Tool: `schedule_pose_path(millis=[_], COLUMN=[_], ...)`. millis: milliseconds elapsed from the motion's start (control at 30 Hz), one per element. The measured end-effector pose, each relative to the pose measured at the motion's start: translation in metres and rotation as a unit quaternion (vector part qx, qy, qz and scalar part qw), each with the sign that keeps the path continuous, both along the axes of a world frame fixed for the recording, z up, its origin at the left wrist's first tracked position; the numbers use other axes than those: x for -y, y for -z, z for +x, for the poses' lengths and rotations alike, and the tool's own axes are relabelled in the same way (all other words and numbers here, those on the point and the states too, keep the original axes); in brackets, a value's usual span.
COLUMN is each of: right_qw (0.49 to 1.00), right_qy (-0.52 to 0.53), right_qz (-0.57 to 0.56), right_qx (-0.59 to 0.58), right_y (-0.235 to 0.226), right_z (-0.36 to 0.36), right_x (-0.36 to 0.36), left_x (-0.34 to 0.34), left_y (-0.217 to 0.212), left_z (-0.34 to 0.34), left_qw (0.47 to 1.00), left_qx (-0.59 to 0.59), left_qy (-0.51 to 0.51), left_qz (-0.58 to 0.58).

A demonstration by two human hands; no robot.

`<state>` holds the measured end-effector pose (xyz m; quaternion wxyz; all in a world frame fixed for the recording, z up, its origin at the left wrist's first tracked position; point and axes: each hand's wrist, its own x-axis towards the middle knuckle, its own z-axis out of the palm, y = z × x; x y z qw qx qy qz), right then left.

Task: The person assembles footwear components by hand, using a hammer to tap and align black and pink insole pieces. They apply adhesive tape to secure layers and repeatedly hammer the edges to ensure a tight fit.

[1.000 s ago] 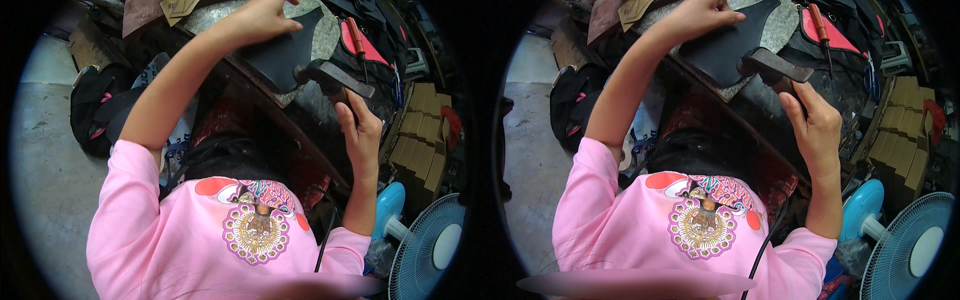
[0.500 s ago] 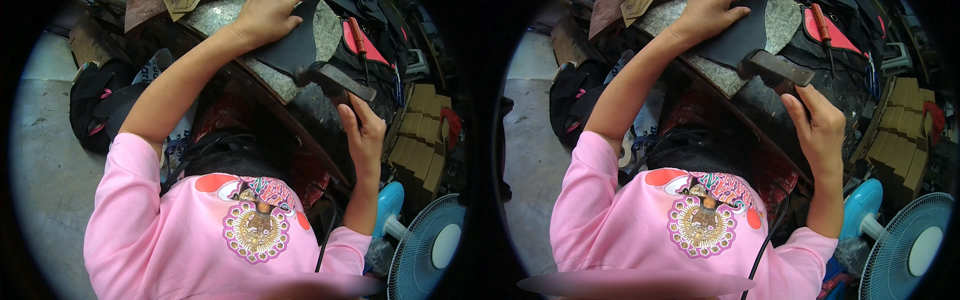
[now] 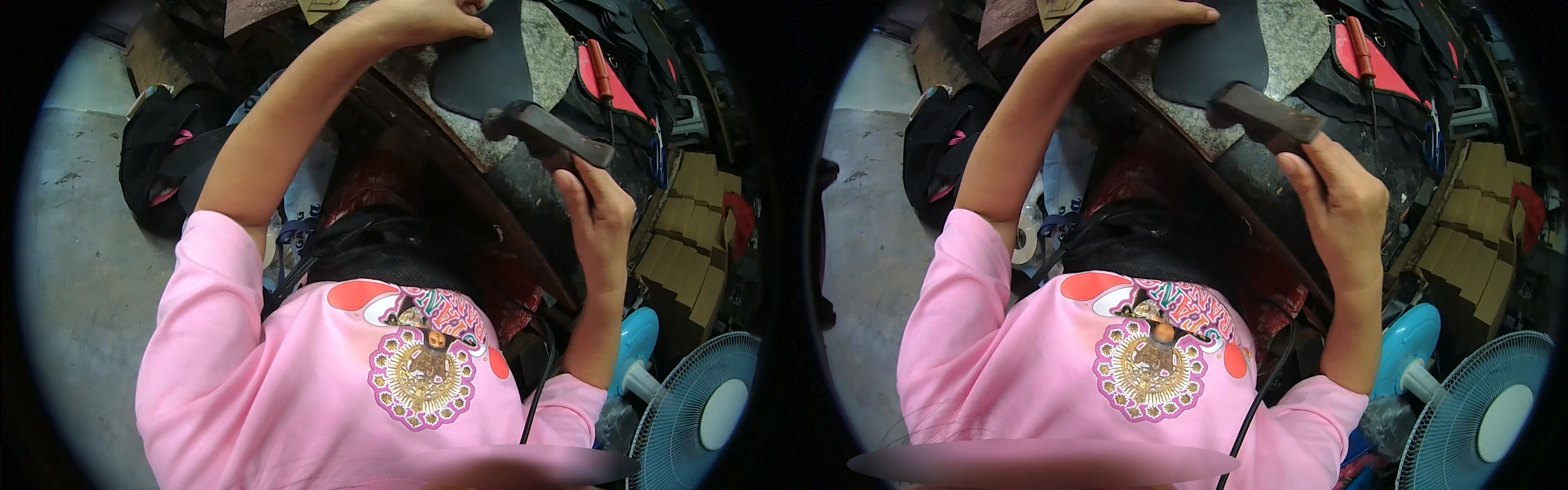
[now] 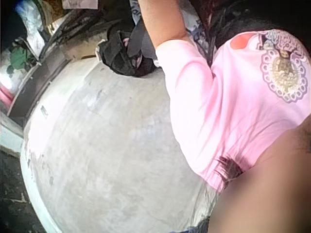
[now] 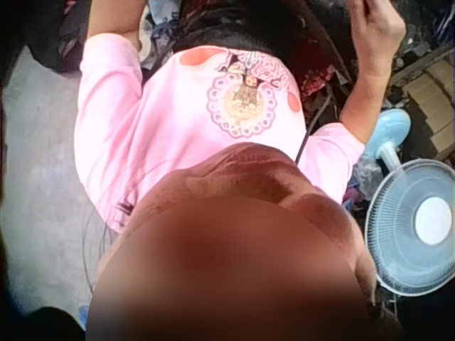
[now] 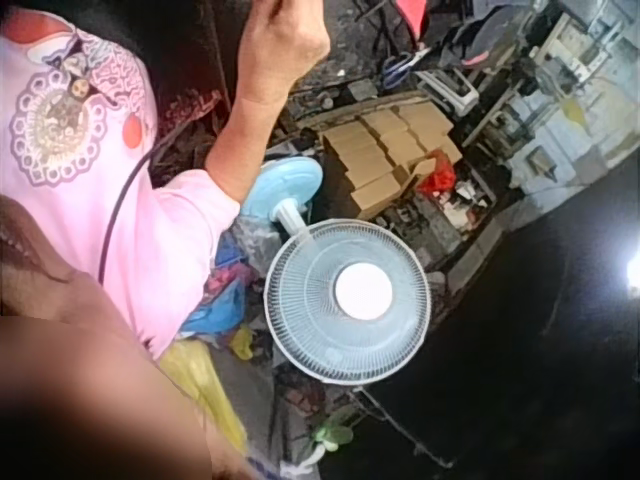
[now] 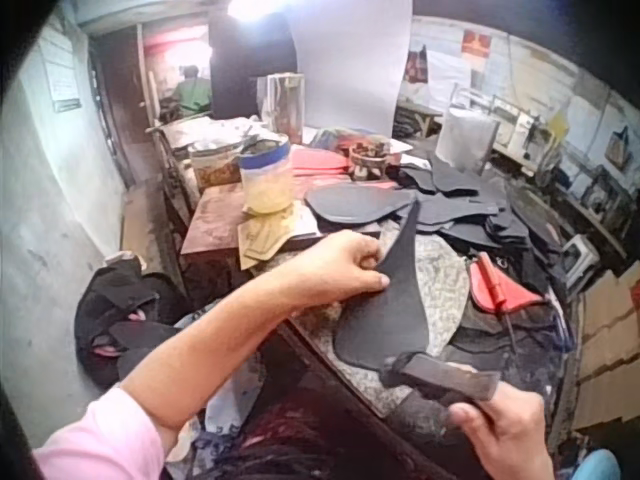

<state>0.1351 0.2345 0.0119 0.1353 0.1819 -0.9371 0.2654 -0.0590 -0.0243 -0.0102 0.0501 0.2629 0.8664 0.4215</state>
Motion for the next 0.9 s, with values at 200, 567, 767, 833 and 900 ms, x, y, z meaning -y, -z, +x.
schedule_pose_path(millis=[200,567,767,833,900], right_qw=[0.957,0.999,0.997,0.998,1.000], right_qy=[0.041,0.005,-0.007,-0.017,-0.025], right_qz=[-0.286,-0.053,-0.068,-0.027,-0.003], right_qx=[-0.011,-0.003,0.043,0.048,0.007], right_y=[-0.026,-0.020,-0.006,-0.007,-0.016], right_z=[0.001,-0.006,-0.011,-0.011,-0.011], right_x=[-0.006,0.011,0.021,0.022,0.017], left_x=[-0.001,-0.012,-0.010,-0.011,-0.011], left_y=[0.014,0.018,0.015,0.015,0.016], left_z=[0.031,0.041,0.041,0.040,0.042], left_qw=[0.989,0.971,0.983,0.982,0.978], left_qx=[-0.102,-0.184,-0.135,-0.143,-0.177], left_qy=[-0.068,-0.102,-0.083,-0.086,-0.096], left_qz=[0.086,0.110,0.094,0.084,0.061])
